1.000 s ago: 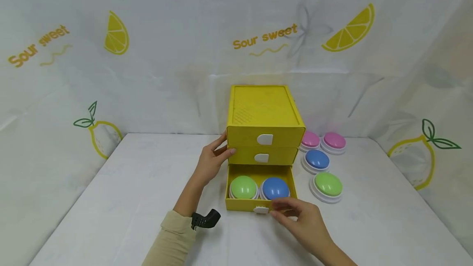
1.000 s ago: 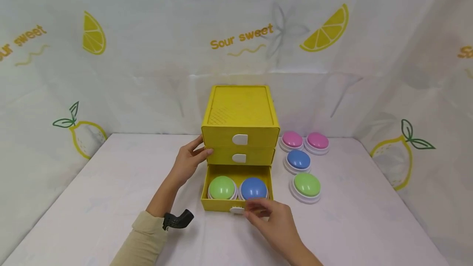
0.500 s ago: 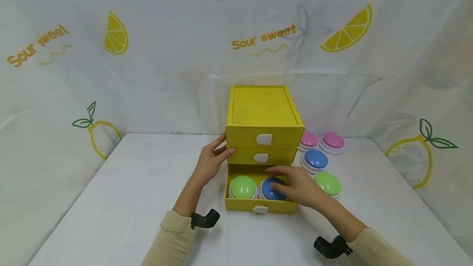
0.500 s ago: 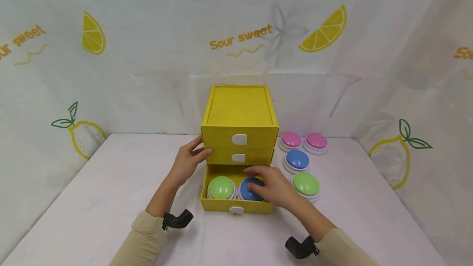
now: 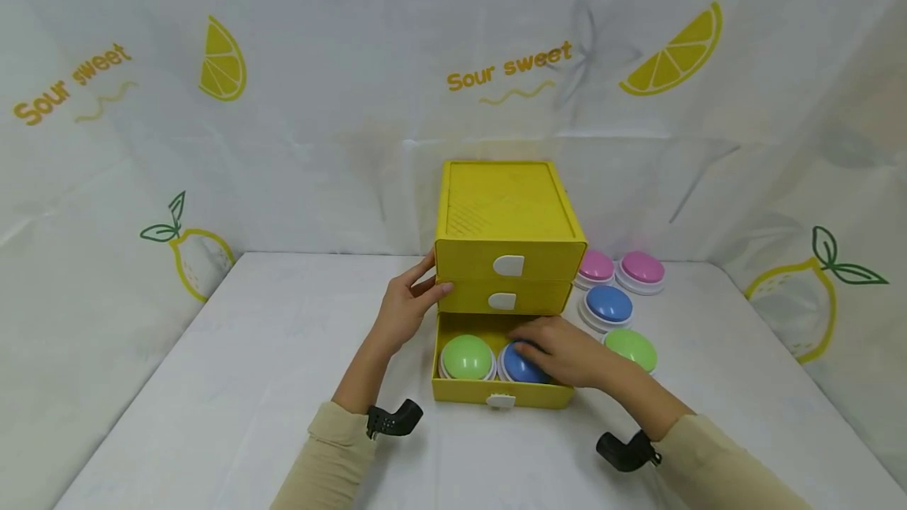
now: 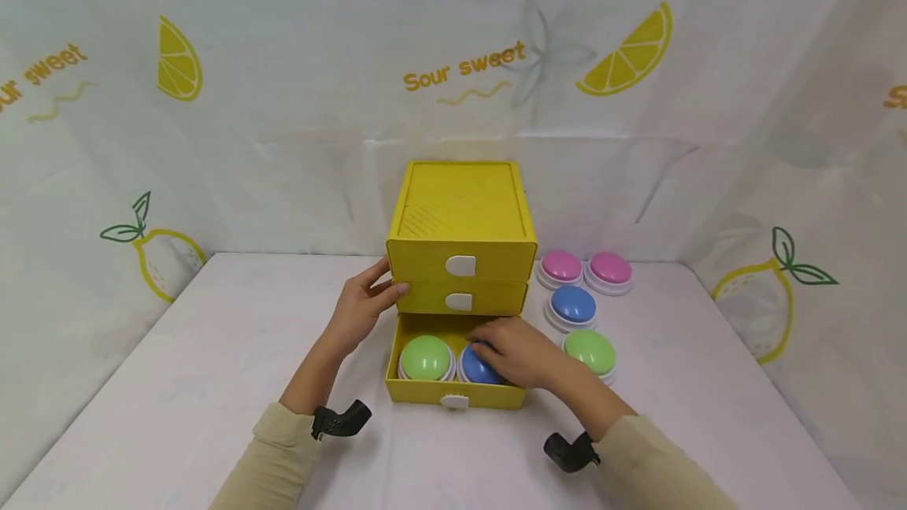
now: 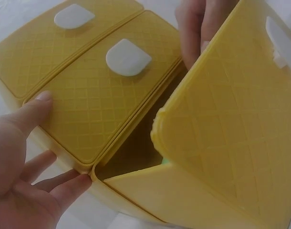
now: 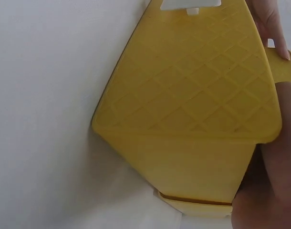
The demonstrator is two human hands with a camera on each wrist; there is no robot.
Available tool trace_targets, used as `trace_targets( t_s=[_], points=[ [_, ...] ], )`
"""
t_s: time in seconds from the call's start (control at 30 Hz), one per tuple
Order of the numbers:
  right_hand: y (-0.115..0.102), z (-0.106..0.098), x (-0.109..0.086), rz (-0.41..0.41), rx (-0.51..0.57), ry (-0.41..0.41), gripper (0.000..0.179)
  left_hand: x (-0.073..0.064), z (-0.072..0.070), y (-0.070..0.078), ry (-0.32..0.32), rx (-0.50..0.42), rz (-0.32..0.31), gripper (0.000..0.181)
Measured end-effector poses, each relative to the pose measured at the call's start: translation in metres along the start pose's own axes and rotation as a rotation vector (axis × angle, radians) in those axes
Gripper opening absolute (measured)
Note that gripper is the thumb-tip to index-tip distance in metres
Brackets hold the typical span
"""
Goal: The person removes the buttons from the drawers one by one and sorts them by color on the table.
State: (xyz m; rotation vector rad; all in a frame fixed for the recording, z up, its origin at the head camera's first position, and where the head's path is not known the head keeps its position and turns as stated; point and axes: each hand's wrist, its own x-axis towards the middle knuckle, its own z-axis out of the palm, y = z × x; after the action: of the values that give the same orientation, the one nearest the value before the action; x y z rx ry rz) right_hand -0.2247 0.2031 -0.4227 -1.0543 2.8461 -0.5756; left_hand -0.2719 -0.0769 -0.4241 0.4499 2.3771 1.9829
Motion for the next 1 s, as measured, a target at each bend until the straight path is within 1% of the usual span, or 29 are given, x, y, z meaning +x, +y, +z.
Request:
trace_targets(
  t_s=[0.1,0.27,0.47,0.57,0.73,0.83,0.9,1.0],
  points=[
    [0.0,0.0,-0.001,0.016,-0.002,-0.018,0.03,0.0,0.0,-0.001,0.002,0.002,-0.001,0.068],
    [0.002,-0.003,-0.004,0.036,0.035,-0.034,0.029,0.001,0.0,-0.003,0.006,0.0,-0.001,0.068],
    [0.004,-0.01,-0.008,-0.012,0.09,-0.019,0.026,0.002,0.0,-0.004,0.004,0.002,-0.003,0.068],
    [0.005,-0.013,-0.009,-0.015,0.113,-0.011,0.029,0.002,0.0,-0.004,0.001,0.009,-0.005,0.068],
    [0.008,-0.018,-0.012,0.039,0.199,-0.009,0.037,0.001,0.0,-0.003,0.002,0.013,-0.008,0.067],
    [0.008,-0.021,-0.011,0.079,0.265,-0.044,0.039,0.002,0.0,-0.002,0.007,0.011,-0.009,0.067],
    [0.008,-0.023,-0.011,0.098,0.286,-0.089,0.041,0.002,0.0,-0.001,0.008,0.011,-0.009,0.068],
    [0.007,-0.025,-0.011,0.093,0.287,-0.135,0.045,0.001,0.0,-0.001,0.008,0.011,-0.012,0.068]
  ],
)
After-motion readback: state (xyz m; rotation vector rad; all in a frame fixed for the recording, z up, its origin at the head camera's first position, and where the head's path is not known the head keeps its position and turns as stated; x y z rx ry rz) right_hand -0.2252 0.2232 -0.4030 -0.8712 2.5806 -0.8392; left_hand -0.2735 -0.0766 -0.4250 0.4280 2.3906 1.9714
